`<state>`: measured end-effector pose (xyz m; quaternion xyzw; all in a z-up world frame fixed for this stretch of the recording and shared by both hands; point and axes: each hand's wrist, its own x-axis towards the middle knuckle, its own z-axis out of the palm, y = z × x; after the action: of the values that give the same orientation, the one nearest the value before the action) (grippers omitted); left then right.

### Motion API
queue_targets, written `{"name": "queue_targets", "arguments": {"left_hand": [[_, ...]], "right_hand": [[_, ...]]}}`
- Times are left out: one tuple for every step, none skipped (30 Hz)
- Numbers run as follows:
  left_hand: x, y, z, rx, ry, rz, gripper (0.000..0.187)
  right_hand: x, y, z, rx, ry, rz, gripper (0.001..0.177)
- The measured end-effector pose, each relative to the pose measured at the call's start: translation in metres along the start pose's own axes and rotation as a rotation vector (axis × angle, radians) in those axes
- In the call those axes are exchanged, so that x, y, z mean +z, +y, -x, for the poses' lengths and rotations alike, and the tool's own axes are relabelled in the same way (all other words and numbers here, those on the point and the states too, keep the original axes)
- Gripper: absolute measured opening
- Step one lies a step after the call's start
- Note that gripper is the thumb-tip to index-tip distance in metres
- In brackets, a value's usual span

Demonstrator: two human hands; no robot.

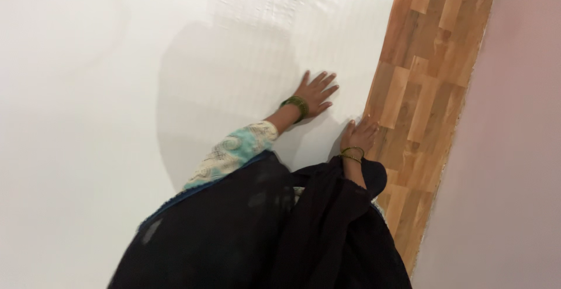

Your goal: The person smoothes out a white bedsheet on a mattress by hand.

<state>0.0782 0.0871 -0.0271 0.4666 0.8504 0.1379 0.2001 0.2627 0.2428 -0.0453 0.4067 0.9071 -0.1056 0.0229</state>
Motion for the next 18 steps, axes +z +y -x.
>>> {"name": "queue_targets", "arguments": {"left_hand": [[0.002,-0.015,0.011,-0.073,0.071,0.027,0.068],[0.003,-0.037,0.026,-0.146,0.142,0.053,0.070],[0.000,-0.061,0.036,-0.321,0.172,-0.074,0.069],[-0.008,-0.095,0.050,-0.463,0.474,-0.009,0.072],[-0.020,-0.137,0.064,-0.710,0.323,0.020,0.074],[-0.030,-0.167,0.079,-0.853,0.327,0.000,0.070],[-0.046,-0.198,0.100,-0.905,0.328,0.015,0.069],[-0.059,-0.214,0.113,-0.957,0.330,0.029,0.069],[-0.062,-0.211,0.114,-0.962,0.322,0.021,0.069],[-0.065,-0.206,0.115,-0.897,0.383,-0.021,0.074],[-0.067,-0.202,0.112,-0.830,0.441,-0.059,0.079],[-0.070,-0.198,0.105,-0.834,0.433,-0.063,0.079],[-0.073,-0.191,0.090,-0.800,0.419,-0.047,0.079],[-0.075,-0.183,0.074,-0.765,0.406,-0.031,0.080],[-0.078,-0.174,0.058,-0.766,0.401,-0.034,0.080],[-0.081,-0.163,0.042,-0.720,0.333,-0.016,0.081],[-0.087,-0.154,0.023,-0.676,0.276,-0.003,0.083],[-0.092,-0.143,0.007,-0.624,0.281,0.005,0.083]], "right_hand": [[-0.006,-0.005,0.003,-0.001,-0.001,0.000,0.070],[-0.013,-0.011,0.007,-0.081,-0.046,0.020,0.070],[-0.017,-0.025,0.015,-0.160,-0.094,0.037,0.070],[-0.016,-0.044,0.019,-0.331,-0.060,0.042,0.070],[-0.013,-0.064,0.023,-0.501,-0.033,0.048,0.070],[-0.008,-0.084,0.029,-0.595,-0.106,0.012,0.069],[-0.004,-0.107,0.034,-0.690,-0.174,-0.032,0.068],[-0.004,-0.128,0.041,-0.773,-0.261,0.001,0.069],[-0.006,-0.146,0.048,-0.858,-0.350,0.035,0.071],[-0.008,-0.162,0.053,-0.858,-0.358,0.026,0.071],[-0.009,-0.177,0.055,-0.891,-0.403,0.078,0.070],[-0.012,-0.186,0.051,-0.925,-0.448,0.130,0.068],[-0.015,-0.190,0.039,-0.922,-0.454,0.126,0.068],[-0.017,-0.192,0.026,-0.935,-0.440,0.171,0.069],[-0.018,-0.190,0.012,-0.948,-0.422,0.216,0.071],[-0.020,-0.183,-0.001,-0.822,-0.408,0.151,0.071],[-0.022,-0.176,-0.019,-0.703,-0.382,0.086,0.072],[-0.023,-0.166,-0.037,-0.632,-0.319,0.096,0.072]]}}
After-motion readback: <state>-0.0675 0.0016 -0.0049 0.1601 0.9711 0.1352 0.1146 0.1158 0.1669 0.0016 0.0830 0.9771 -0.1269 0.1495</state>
